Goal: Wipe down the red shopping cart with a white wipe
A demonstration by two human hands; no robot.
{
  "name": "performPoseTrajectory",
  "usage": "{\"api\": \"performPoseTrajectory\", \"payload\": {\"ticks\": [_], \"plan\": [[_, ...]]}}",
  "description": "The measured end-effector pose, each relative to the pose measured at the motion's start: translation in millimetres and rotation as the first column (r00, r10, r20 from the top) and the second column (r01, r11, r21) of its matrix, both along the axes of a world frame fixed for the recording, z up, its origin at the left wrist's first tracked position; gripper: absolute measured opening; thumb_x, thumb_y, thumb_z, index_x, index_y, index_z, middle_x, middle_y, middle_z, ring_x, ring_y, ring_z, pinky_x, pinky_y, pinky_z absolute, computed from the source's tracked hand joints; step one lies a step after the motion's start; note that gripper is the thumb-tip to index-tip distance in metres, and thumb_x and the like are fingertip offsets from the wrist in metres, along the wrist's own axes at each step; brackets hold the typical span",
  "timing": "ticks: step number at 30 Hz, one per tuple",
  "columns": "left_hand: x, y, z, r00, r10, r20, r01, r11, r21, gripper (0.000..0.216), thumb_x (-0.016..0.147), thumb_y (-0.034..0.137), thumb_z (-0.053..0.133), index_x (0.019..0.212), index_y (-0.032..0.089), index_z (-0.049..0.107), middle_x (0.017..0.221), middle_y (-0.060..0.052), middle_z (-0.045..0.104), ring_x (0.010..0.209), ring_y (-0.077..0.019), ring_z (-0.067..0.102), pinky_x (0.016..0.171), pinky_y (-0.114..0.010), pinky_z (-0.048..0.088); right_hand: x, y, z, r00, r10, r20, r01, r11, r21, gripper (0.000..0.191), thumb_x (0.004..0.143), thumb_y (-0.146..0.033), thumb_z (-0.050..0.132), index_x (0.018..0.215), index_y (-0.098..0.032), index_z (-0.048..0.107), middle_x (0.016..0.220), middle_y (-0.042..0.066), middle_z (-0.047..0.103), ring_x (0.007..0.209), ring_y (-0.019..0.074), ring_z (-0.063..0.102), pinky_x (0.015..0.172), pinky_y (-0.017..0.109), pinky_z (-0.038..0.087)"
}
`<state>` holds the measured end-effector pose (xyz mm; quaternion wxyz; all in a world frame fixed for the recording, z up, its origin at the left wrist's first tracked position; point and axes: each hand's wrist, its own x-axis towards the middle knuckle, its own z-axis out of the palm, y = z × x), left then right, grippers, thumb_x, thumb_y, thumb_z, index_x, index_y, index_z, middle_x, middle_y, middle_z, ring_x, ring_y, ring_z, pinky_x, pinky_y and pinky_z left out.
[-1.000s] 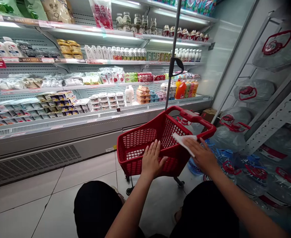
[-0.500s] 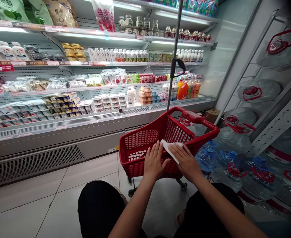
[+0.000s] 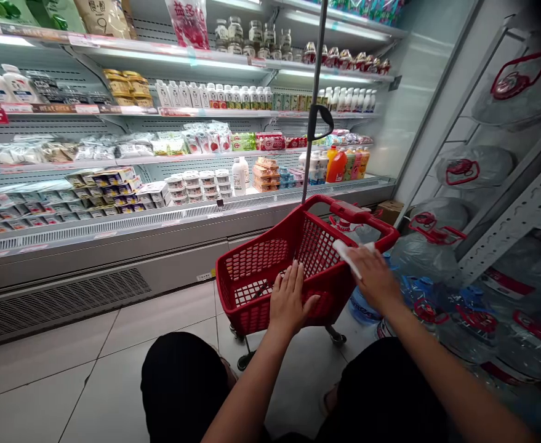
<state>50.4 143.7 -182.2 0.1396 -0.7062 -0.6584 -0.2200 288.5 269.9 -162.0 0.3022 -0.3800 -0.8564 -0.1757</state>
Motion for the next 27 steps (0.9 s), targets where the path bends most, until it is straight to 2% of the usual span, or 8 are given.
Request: {"api": "performPoseTrajectory", "payload": {"ticks": [3,6,9,14,16,19,22,27], "plan": [[-4.1,-1.1,-2.1,1.000,-0.001,-0.008,0.001,1.000,0.017,0.085,0.105,0.060,0.043,0.169,0.019,0.005,0.172,-0.008,0.022,0.158,-0.0250,0.026,0.129,-0.049,0.028,-42.7,-31.5,-17.8,0.983,0.162,0.085,-0.162,0.987,-0.008,0.064,0.101,-0.019,0.039,0.164,-0.018,0.031,0.159,0.009,0.050,0.153,0.0252,0.035,0.130,0.049,0.020],[-14.9,-2.0,-3.8,0.999,-0.022,-0.029,0.023,0.999,0.034,0.084,0.105,0.059,0.043,0.169,0.020,0.004,0.173,-0.007,0.021,0.159,-0.0226,0.024,0.130,-0.046,0.026,-60.5,-46.6,-22.3,0.964,0.232,0.126,-0.233,0.972,-0.007,0.067,0.100,-0.019,0.042,0.166,-0.022,0.027,0.161,0.005,0.048,0.153,0.0228,0.036,0.130,0.049,0.020],[-28.7,-2.2,-2.2,0.998,-0.038,-0.051,0.040,0.998,0.038,0.082,0.106,0.057,0.042,0.169,0.021,0.003,0.173,-0.004,0.020,0.160,-0.0209,0.022,0.131,-0.044,0.023,-43.0,-31.4,-8.6,0.971,0.204,0.127,-0.207,0.978,0.012,0.062,0.102,-0.019,0.039,0.163,-0.026,0.032,0.156,0.003,0.054,0.148,0.0216,0.044,0.130,0.050,0.018],[-54.6,0.2,6.7,0.998,-0.011,-0.060,0.011,1.000,-0.004,0.075,0.108,0.054,0.038,0.169,0.026,0.004,0.173,-0.001,0.020,0.160,-0.0205,0.020,0.132,-0.045,0.021,6.6,6.4,24.2,0.997,0.053,0.062,-0.057,0.996,0.062,0.054,0.105,-0.023,0.036,0.159,-0.026,0.042,0.151,0.007,0.059,0.144,0.0248,0.049,0.129,0.054,0.017],[-65.6,2.1,8.7,0.999,0.023,-0.043,-0.024,1.000,-0.010,0.072,0.108,0.053,0.037,0.169,0.029,0.006,0.172,0.000,0.022,0.160,-0.0208,0.022,0.132,-0.046,0.021,10.9,7.4,29.9,0.998,0.036,0.049,-0.040,0.997,0.067,0.056,0.105,-0.023,0.035,0.161,-0.026,0.039,0.152,0.007,0.058,0.145,0.0256,0.048,0.129,0.054,0.016],[-75.0,6.4,11.0,0.992,0.125,0.010,-0.125,0.992,-0.022,0.070,0.108,0.054,0.035,0.169,0.031,0.008,0.170,-0.002,0.029,0.158,-0.0232,0.027,0.131,-0.051,0.021,-6.3,-5.7,28.4,0.999,0.049,0.016,-0.049,0.997,0.051,0.060,0.104,-0.023,0.035,0.164,-0.026,0.033,0.155,0.006,0.056,0.147,0.0262,0.045,0.130,0.052,0.017],[-64.6,12.3,17.9,0.984,0.170,0.045,-0.168,0.985,-0.042,0.072,0.107,0.059,0.032,0.169,0.025,0.013,0.169,-0.006,0.034,0.158,-0.0250,0.028,0.131,-0.053,0.020,-37.9,-25.1,24.2,0.992,0.119,0.032,-0.120,0.992,0.036,0.063,0.102,-0.023,0.038,0.165,-0.024,0.029,0.155,0.006,0.056,0.146,0.0265,0.045,0.129,0.051,0.020],[-24.4,16.8,28.3,0.999,-0.035,0.033,0.035,0.999,-0.014,0.072,0.107,0.062,0.030,0.167,0.024,0.020,0.172,-0.002,0.026,0.159,-0.0199,0.023,0.133,-0.046,0.018,-59.8,-36.6,32.6,0.962,0.230,0.149,-0.239,0.970,0.041,0.065,0.101,-0.020,0.042,0.165,-0.024,0.031,0.156,0.006,0.055,0.143,0.0248,0.049,0.129,0.050,0.020]]}}
